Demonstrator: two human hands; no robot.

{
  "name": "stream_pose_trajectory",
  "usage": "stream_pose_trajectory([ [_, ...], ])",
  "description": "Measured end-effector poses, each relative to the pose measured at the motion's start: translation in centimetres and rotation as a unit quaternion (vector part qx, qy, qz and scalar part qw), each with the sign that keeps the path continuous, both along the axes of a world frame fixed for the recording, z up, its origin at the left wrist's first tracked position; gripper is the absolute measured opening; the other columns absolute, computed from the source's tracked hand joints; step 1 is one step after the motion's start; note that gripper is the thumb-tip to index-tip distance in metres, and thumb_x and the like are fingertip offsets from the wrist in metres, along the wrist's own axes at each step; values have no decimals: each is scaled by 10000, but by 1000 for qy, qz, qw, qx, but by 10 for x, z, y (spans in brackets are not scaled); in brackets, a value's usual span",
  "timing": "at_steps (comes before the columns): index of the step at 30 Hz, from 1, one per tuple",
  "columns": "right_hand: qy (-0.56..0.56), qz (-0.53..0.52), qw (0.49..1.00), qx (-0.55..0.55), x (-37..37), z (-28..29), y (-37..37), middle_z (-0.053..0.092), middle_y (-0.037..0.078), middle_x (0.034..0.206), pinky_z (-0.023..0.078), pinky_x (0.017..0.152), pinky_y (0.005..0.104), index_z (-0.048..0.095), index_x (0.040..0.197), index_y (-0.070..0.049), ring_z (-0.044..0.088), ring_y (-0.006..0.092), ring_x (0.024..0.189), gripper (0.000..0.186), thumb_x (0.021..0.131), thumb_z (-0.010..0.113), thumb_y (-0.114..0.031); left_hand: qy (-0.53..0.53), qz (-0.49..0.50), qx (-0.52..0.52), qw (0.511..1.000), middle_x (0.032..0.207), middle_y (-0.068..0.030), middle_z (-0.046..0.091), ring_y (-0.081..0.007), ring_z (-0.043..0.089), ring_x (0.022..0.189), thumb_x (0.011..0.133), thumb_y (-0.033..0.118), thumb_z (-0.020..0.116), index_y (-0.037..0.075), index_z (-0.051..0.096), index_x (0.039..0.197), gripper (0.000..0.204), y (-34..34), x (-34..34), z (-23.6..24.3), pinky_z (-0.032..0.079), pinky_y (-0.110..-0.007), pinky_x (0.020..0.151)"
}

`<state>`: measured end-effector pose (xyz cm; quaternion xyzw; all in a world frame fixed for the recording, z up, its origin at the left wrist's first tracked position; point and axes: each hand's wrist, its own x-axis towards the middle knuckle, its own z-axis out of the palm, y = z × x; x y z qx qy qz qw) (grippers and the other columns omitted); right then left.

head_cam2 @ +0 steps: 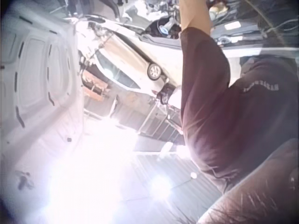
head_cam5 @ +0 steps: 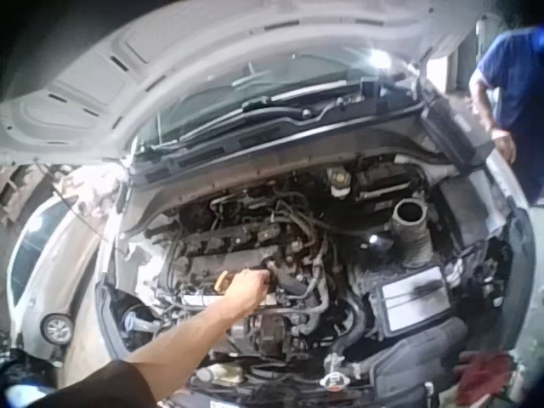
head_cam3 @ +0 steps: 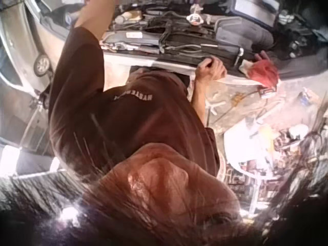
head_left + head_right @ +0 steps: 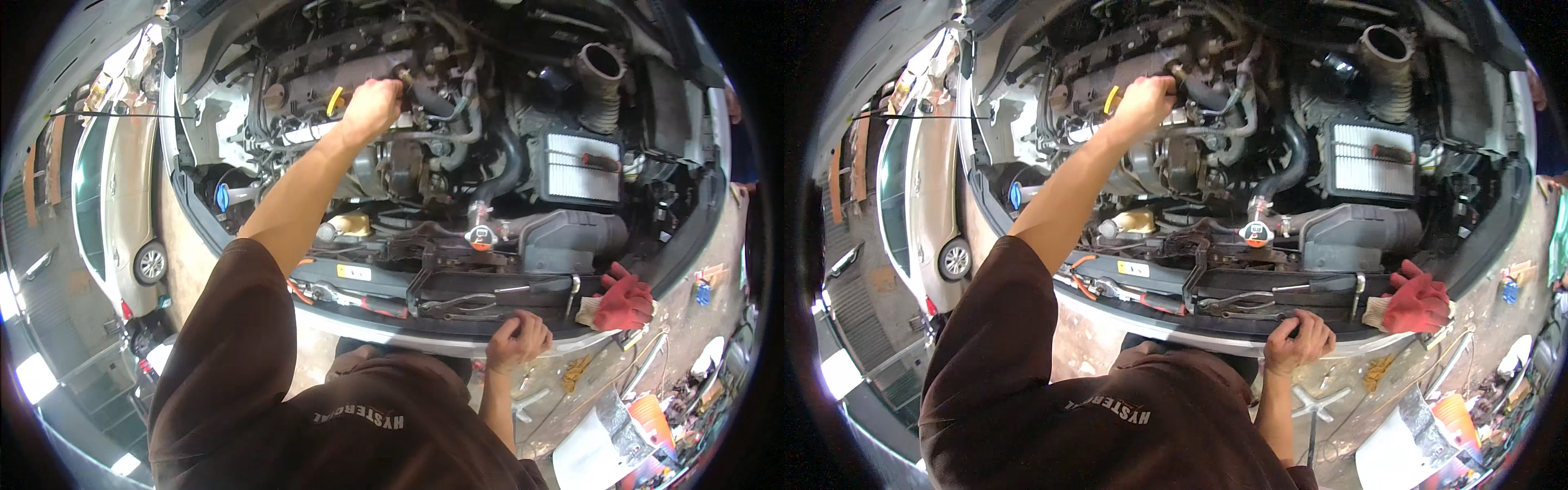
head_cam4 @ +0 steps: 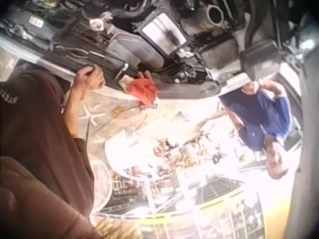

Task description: The person services a car engine, manipulating components near the fuel rail. They use a socket wrench to tighten or loosen bolts and apply a spray from a can to the engine parts.

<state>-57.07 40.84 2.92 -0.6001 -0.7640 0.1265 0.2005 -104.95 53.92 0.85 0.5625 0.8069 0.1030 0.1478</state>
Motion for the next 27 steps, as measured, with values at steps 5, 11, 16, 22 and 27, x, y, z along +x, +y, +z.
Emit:
stream_pose_trajectory([
  [5,11,-6,1000,25,4,-2,-1,691,20,883,387,955,402,707,893,-119,635,241,865,123,844,606,-68,25,-36,24,999,914,-247,752,-437,737,950,899,152,677,20,748,1020,192,-1,-7,-7,587,-528,884],
  [11,14,-17,999,49,6,-7,-3,679,18,874,389,954,402,693,885,-123,629,245,860,99,843,616,-78,-66,165,8,984,964,-261,768,-424,744,1011,942,325,708,15,779,1080,347,-13,14,18,571,-503,961],
  [16,12,-17,999,42,4,-6,-6,686,21,884,389,969,400,706,889,-120,638,243,880,111,867,605,-79,-58,124,-22,990,1014,-285,765,-433,747,1031,919,351,726,-15,781,1055,394,-3,1,21,581,-491,958],
  [22,-2,-24,1000,19,5,-6,-7,696,26,898,387,990,402,720,904,-116,647,245,903,139,884,593,-64,35,101,-75,991,1064,-322,746,-489,729,1058,850,159,677,-71,757,1012,292,19,5,14,588,-523,958],
  [27,-13,-20,1000,4,4,-5,-10,695,29,886,391,990,401,717,901,-113,647,248,893,142,882,589,-55,19,73,-132,988,1065,-291,760,-438,747,1041,827,137,670,-39,776,1011,276,23,1,16,590,-500,967],
])
